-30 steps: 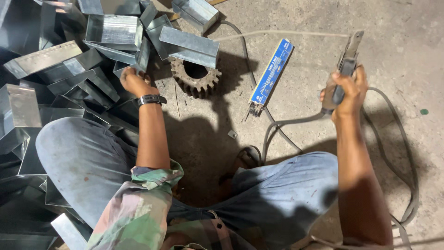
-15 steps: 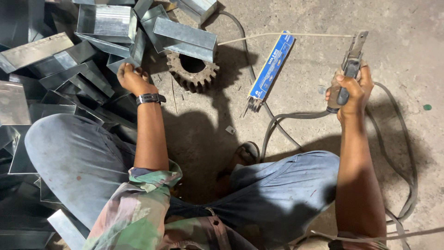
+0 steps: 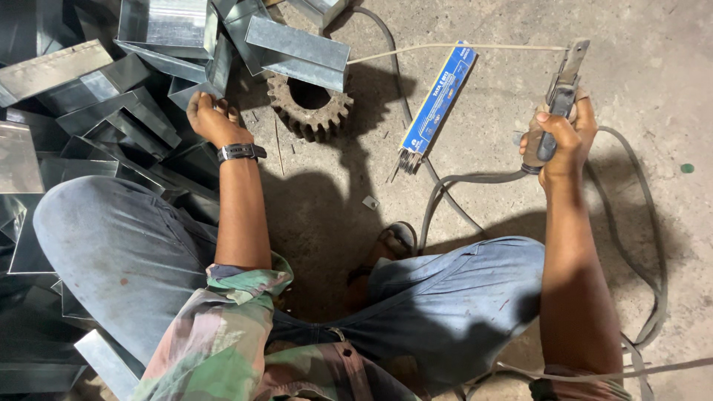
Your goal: The person welds small metal boxes using an arc welder. They place the metal pieces onto a large gear used as a jig and touch the welding rod to the seams to join them, creating sparks.
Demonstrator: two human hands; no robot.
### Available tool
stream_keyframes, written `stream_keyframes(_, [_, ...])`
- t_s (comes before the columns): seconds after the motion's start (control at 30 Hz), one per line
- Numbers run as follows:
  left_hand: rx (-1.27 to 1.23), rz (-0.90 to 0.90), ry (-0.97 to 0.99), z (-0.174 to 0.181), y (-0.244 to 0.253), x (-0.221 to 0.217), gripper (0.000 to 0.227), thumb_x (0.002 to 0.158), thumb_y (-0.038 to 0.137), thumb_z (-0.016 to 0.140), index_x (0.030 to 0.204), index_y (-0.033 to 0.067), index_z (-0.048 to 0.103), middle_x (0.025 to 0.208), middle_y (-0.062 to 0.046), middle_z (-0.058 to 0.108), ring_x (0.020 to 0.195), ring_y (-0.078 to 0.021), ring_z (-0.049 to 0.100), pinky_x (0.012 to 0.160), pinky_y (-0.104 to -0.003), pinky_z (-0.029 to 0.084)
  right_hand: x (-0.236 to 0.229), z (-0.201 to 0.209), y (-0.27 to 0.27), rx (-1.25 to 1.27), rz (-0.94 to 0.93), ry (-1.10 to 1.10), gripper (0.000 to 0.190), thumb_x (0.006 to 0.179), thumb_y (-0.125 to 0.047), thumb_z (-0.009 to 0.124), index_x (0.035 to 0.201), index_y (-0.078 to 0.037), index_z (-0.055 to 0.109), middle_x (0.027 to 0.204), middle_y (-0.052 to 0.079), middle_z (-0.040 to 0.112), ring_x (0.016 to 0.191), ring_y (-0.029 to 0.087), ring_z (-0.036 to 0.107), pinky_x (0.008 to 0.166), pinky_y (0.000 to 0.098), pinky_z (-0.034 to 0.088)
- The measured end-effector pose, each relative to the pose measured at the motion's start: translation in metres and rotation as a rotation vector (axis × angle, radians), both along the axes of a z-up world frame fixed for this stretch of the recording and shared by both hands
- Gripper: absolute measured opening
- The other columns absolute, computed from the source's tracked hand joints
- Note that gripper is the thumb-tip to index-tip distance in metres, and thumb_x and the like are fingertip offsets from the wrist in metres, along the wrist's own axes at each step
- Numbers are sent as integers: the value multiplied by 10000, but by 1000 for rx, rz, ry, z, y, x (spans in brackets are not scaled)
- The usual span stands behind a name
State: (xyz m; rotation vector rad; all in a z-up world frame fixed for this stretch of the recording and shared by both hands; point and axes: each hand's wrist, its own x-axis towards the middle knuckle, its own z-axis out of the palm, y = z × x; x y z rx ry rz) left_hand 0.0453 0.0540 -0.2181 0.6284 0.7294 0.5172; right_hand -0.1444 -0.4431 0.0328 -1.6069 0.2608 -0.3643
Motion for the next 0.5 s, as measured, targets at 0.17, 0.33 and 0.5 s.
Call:
stream_keyframes(0.17, [-26,1,-2,-4,0,0,157,914,72,609,1059,122,577,803,-12,621,622,-121,565,512,-256,419,4,-2,1,3,13,0,375,866,-115,661,1210,-43,532,840,67,555,560,169,551,524,346,531])
stream_keyframes(0.33, [9,-13,-14,-9,0,2,145,917,76,599,1057,112,587,799,-15,619,620,-127,565,502,-267,399,3,-3,2,20,30,-19,369,878,-104,666,1215,-32,534,868,74,560,568,178,545,538,357,528])
stream_keyframes(0.5, [-10,-20,-19,-15,0,3,143,920,67,612,1054,104,579,793,-17,606,620,-129,561,500,-278,401,3,1,2,86,-32,83,295,876,-160,625,1136,-53,536,830,79,573,549,193,579,504,344,528])
